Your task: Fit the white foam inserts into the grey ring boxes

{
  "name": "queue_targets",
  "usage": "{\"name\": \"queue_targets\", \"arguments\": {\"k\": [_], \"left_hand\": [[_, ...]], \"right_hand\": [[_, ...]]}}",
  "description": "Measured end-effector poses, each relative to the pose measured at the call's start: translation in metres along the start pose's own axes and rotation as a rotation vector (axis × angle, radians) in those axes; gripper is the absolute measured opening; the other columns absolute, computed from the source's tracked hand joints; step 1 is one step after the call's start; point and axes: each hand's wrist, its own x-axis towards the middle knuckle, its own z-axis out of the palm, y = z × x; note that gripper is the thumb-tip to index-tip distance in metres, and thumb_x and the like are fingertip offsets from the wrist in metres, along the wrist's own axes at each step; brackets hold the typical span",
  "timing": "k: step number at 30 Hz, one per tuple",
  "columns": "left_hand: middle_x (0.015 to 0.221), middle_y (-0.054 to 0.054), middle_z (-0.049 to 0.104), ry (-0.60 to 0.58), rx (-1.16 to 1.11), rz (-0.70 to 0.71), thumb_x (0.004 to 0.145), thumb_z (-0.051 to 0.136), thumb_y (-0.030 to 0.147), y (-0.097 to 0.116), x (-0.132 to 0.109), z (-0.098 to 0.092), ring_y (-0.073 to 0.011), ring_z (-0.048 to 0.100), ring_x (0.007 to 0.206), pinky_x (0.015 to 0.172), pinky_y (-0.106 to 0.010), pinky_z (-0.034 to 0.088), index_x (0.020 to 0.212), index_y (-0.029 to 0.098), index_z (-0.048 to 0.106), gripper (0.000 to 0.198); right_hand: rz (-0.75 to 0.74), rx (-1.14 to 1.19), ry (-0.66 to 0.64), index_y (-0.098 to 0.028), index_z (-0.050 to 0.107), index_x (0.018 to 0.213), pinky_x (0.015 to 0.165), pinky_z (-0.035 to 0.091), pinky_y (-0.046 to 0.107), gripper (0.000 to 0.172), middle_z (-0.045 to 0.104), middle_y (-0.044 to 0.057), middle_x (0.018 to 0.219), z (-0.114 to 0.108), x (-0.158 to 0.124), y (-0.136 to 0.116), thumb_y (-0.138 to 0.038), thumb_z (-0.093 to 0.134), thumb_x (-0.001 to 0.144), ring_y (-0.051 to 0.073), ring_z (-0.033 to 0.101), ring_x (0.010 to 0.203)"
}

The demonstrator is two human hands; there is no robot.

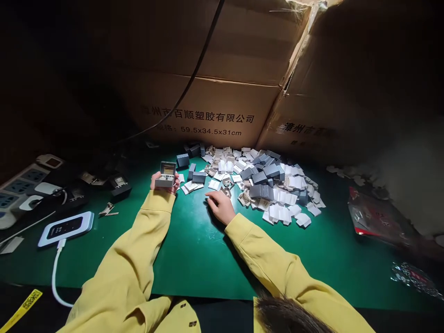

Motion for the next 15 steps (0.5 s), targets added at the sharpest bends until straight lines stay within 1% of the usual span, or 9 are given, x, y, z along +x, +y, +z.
{"name": "queue_targets", "arguments": {"k": [1, 3, 5, 7, 11, 15], "left_hand": [[0.072, -0.005, 0.064, 0.031, -0.022, 0.070, 0.082, 0.041, 0.041, 0.006, 0.001, -0.003, -0.0139, 0.061, 0.061, 0.055, -0.025, 0.052, 0.090, 0.015, 0.058, 0.032], [0.068, -0.006, 0.064, 0.131, 0.020, 0.226, 0.084, 0.038, 0.037, 0.016, 0.004, -0.008, -0.0152, 0.062, 0.063, 0.059, -0.026, 0.053, 0.085, 0.014, 0.058, 0.032], [0.061, -0.007, 0.062, 0.232, 0.089, 0.323, 0.085, 0.034, 0.035, 0.022, 0.010, -0.014, -0.0166, 0.062, 0.062, 0.058, -0.027, 0.052, 0.077, 0.012, 0.059, 0.035], [0.056, -0.007, 0.061, 0.287, 0.123, 0.381, 0.085, 0.031, 0.036, 0.029, 0.017, -0.021, -0.0181, 0.063, 0.066, 0.058, -0.026, 0.051, 0.072, 0.012, 0.059, 0.038], [0.055, -0.009, 0.061, 0.330, 0.151, 0.414, 0.084, 0.029, 0.037, 0.038, 0.026, -0.032, -0.0225, 0.065, 0.079, 0.060, -0.027, 0.050, 0.068, 0.013, 0.059, 0.041], [0.060, -0.010, 0.063, 0.227, 0.188, 0.332, 0.081, 0.032, 0.037, 0.035, 0.024, -0.031, -0.0275, 0.064, 0.088, 0.064, -0.035, 0.052, 0.071, 0.015, 0.060, 0.038]], "right_hand": [[-0.016, -0.033, -0.040, -0.020, 0.065, 0.097, 0.084, 0.049, 0.035, 0.022, 0.067, 0.007, 0.096, 0.000, 0.000, 0.000, -0.021, 0.047, 0.084, 0.018, 0.059, 0.092], [-0.043, -0.067, -0.112, -0.021, 0.066, 0.092, 0.088, 0.046, 0.037, 0.020, 0.067, 0.006, 0.097, 0.001, 0.000, 0.000, -0.020, 0.048, 0.084, 0.019, 0.057, 0.095], [-0.053, -0.077, -0.152, -0.021, 0.067, 0.091, 0.088, 0.046, 0.038, 0.019, 0.067, 0.006, 0.098, 0.001, -0.001, 0.000, -0.019, 0.049, 0.084, 0.020, 0.056, 0.096], [-0.060, -0.081, -0.172, -0.021, 0.067, 0.090, 0.087, 0.046, 0.039, 0.019, 0.067, 0.007, 0.098, 0.002, -0.001, -0.001, -0.019, 0.049, 0.084, 0.020, 0.055, 0.095], [-0.092, -0.095, -0.198, -0.021, 0.068, 0.088, 0.084, 0.046, 0.037, 0.019, 0.067, 0.007, 0.094, 0.002, 0.000, 0.000, -0.020, 0.050, 0.084, 0.020, 0.054, 0.092], [-0.112, -0.100, -0.199, -0.020, 0.068, 0.088, 0.083, 0.046, 0.036, 0.019, 0.068, 0.007, 0.092, 0.001, -0.002, 0.002, -0.020, 0.049, 0.085, 0.020, 0.054, 0.091]]}}
